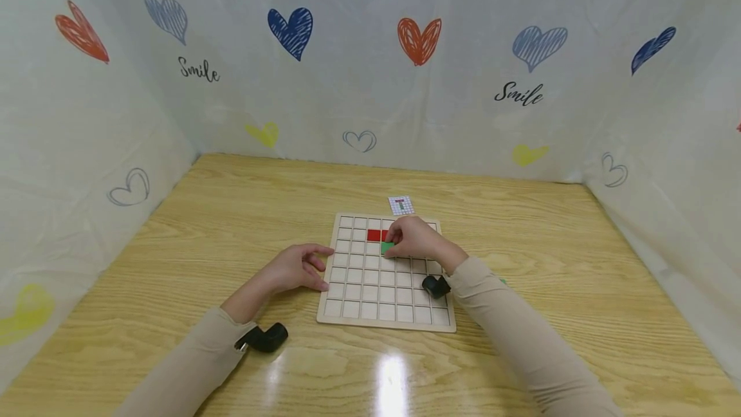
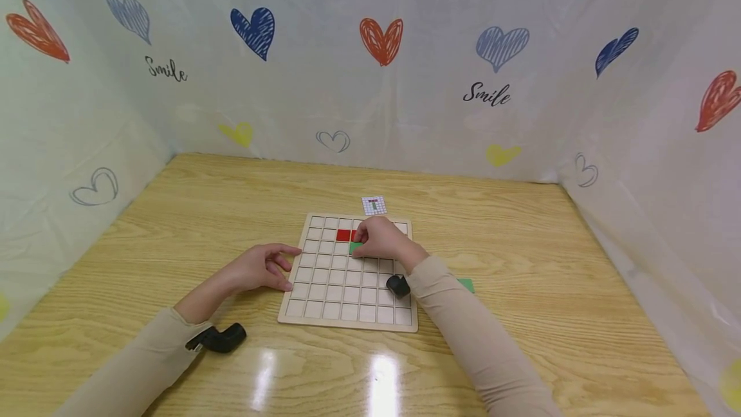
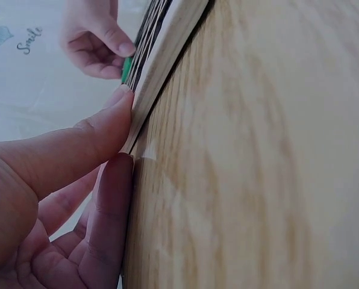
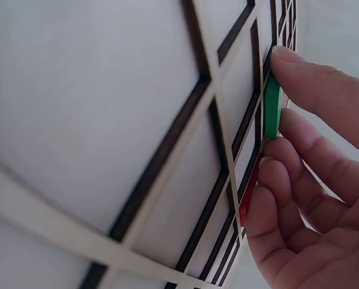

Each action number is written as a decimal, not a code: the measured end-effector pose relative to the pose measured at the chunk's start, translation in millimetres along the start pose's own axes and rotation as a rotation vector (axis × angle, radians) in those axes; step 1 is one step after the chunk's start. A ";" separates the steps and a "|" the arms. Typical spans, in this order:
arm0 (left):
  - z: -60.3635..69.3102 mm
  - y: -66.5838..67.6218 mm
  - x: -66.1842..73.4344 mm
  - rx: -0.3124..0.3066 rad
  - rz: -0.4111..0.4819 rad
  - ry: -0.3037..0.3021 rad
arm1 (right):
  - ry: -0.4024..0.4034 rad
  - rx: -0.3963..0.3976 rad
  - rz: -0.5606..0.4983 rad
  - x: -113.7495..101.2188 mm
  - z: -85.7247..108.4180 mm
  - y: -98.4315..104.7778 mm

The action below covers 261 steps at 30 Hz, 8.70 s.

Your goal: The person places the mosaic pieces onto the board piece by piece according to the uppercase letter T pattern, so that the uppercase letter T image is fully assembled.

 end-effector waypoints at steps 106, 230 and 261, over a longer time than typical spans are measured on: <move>-1.4 -1.1 -2.3 0.025 -0.013 0.003 | 0.024 0.233 0.146 100.0 180.6 46.0; -0.6 -0.3 -1.2 0.031 0.004 0.007 | 0.223 0.053 -0.025 -15.0 32.2 5.3; -0.4 -2.0 2.2 -0.003 0.023 -0.022 | 0.107 -0.015 0.024 -12.5 20.7 -8.3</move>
Point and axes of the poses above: each hand's wrist, its own z-axis away from the middle knuckle, its own y-axis out of the back of the hand, x = y × z, the point moved 8 cm from there along -z, towards the middle knuckle, and after that the axes turned 11 degrees about z, right-handed, at the moved point
